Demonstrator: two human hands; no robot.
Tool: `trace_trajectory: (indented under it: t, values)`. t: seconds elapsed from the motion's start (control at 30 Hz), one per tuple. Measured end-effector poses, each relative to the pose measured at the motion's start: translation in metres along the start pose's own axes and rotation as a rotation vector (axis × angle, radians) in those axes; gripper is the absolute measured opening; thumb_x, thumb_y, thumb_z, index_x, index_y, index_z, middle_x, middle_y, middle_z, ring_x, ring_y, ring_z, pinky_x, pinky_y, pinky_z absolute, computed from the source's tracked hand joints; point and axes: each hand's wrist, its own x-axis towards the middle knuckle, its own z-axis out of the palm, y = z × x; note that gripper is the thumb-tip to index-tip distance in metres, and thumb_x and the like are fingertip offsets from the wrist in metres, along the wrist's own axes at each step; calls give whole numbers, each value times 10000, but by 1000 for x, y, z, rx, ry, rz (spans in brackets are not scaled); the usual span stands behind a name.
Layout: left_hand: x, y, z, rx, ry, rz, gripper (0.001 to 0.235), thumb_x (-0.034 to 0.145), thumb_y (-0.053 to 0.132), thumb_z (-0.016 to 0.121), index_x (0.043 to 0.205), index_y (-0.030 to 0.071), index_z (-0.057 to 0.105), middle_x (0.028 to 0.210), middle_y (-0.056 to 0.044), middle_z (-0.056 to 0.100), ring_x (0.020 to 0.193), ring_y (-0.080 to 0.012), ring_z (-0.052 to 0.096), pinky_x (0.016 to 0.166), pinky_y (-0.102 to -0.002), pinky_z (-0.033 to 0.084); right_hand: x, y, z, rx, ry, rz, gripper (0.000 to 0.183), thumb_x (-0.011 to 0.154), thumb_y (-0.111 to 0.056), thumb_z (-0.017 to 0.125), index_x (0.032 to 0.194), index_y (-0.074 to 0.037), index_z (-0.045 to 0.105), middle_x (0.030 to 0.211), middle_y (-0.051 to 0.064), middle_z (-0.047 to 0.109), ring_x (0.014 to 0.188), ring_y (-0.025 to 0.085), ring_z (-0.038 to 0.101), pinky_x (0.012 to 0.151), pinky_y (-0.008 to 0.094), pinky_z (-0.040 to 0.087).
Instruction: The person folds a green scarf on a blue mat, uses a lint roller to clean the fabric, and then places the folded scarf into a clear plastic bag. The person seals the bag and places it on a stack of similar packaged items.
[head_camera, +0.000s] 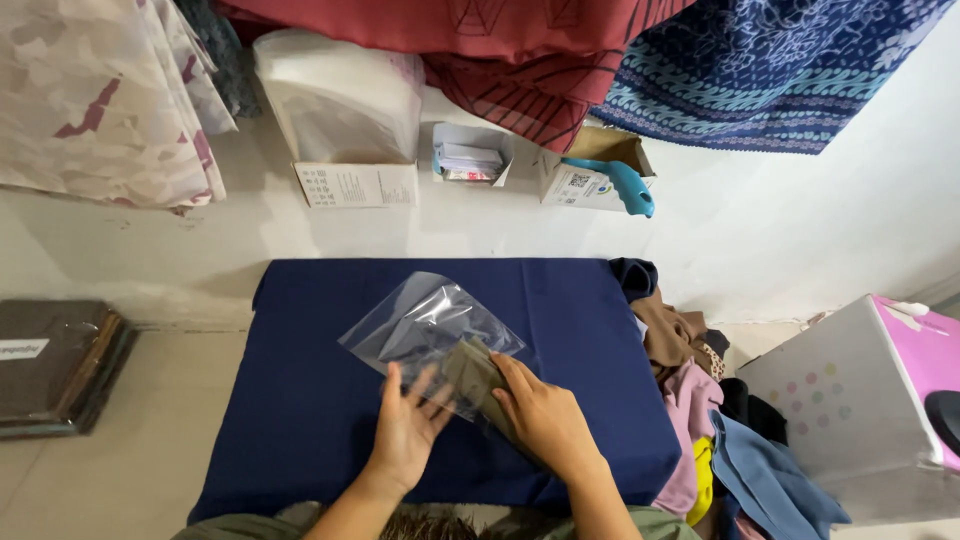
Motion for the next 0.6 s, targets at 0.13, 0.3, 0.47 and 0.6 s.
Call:
trace_trajectory:
  t: [0.13,0.3,0.47,0.6]
  values:
    - [-22,14,16,141,-202,-199,928,789,703,396,1635,383,190,1641,-137,401,1377,-463,530,1043,-530,498,0,5,4,-126,99,-98,471,1001,-258,589,1430,-89,486,1387,70,650,746,335,738,512,452,545]
    - [-31,21,19,250,-224,-244,937,796,711,337,1649,366,163,1647,-140,418,1349,-430,573,1103,-547,458,0,15,10,-299,190,-213,557,991,-244,648,1501,-113,464,1347,61,700,603,280,689,496,388,533]
    - [-32,21,21,272,-226,-255,951,808,701,355,1649,354,78,1688,-111,370,1433,-482,498,1173,-521,415,1,27,21,-365,260,-213,579,1008,-272,645,1523,-88,454,1153,20,756,582,207,612,509,358,505]
    - [-18,18,13,230,-112,-232,893,791,664,421,1591,291,289,1635,-107,441,1340,-443,555,1134,-526,438,0,14,15,-392,247,-183,653,953,-373,695,1499,-84,484,1319,11,708,672,206,634,590,333,536]
